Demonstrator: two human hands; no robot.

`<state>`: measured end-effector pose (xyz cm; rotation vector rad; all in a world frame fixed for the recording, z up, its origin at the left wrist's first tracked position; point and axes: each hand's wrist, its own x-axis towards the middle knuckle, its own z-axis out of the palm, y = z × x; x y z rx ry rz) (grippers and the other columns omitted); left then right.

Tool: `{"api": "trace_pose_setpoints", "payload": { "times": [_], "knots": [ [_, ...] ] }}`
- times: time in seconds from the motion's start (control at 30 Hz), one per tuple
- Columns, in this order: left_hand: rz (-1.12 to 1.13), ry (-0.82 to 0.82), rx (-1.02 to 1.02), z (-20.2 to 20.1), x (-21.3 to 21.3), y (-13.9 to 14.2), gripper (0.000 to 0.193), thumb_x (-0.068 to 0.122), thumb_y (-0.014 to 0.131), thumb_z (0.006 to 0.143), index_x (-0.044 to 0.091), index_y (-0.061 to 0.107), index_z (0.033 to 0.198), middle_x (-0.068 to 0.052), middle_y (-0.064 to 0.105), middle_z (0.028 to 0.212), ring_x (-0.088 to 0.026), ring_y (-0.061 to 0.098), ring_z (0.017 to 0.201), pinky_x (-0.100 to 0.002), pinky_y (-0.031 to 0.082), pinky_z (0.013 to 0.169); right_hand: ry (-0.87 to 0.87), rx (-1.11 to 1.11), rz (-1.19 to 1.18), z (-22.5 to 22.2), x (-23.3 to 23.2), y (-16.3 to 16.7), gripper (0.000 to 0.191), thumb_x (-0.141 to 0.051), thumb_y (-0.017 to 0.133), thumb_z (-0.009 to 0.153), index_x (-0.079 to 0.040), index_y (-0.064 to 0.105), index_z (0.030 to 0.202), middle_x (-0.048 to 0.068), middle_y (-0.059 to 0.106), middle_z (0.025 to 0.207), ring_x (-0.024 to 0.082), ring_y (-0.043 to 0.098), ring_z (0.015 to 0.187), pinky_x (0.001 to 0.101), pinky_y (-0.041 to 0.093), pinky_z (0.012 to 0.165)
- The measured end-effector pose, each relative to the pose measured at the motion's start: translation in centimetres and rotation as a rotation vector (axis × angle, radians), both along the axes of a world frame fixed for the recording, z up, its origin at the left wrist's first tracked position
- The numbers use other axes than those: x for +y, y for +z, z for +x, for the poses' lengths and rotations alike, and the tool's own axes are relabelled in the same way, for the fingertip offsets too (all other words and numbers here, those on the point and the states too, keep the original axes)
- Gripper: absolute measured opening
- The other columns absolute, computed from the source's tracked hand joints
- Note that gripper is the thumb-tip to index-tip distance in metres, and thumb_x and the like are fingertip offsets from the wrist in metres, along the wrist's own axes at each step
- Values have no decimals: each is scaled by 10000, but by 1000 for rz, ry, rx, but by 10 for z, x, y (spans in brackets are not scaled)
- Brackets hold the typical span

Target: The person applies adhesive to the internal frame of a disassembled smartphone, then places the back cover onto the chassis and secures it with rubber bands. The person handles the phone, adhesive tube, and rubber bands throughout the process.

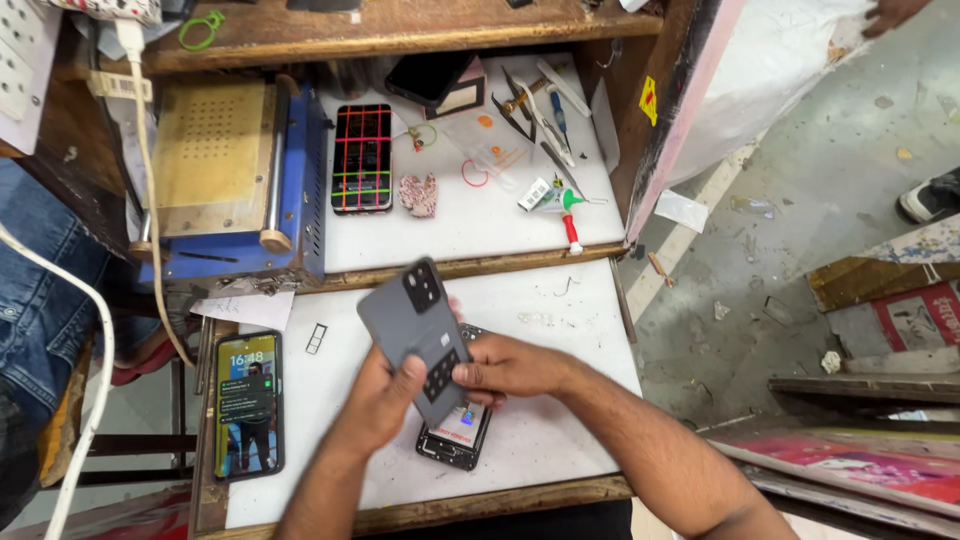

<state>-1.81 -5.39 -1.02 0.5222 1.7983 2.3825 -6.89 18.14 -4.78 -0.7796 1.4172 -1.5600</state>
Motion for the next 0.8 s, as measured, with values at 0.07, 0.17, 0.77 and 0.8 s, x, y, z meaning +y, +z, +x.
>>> {"api": "trace_pose_setpoints", "payload": {
  "times": [0.07, 0.17, 0.77, 0.8],
  "knots": [
    [110, -110, -79, 8, 9, -11, 805, 552, 597, 988, -29, 353, 1490, -215, 540, 1439, -282, 617, 1275, -448, 546, 1048, 38, -47, -21, 3, 0, -2, 551, -529, 452, 1140, -99, 520, 802, -39, 497, 672, 74, 493, 589, 245, 426, 523],
    [258, -153, -112, 17, 20, -13, 844, 617, 665, 916, -25, 414, 1403, -206, 578, 1324, -308, 675, 1147, -501, 642, 900, -88, -181, 48, 9, -1, -4, 420, -521, 430, 1043, -146, 605, 967, -45, 471, 613, 64, 453, 531, 238, 383, 464],
    [135, 425, -184, 76, -53, 14, 1006, 736, 562, 917, -54, 365, 1507, -259, 559, 1305, -314, 673, 976, -460, 624, 761, 213, 940, 675, 29, -22, 95, 1005, -35, 818, 659, -371, 432, 1524, 32, 316, 1672, 358, 52, 1540, 660, 19, 1204],
    [140, 443, -196, 79, -56, 10, 1007, 738, 554, 919, -53, 365, 1512, -255, 555, 1315, -312, 670, 987, -459, 620, 773, 244, 951, 698, 34, -25, 97, 994, -3, 795, 664, -371, 432, 1514, 29, 321, 1657, 352, 58, 1545, 662, 25, 1201]
  ]
}}
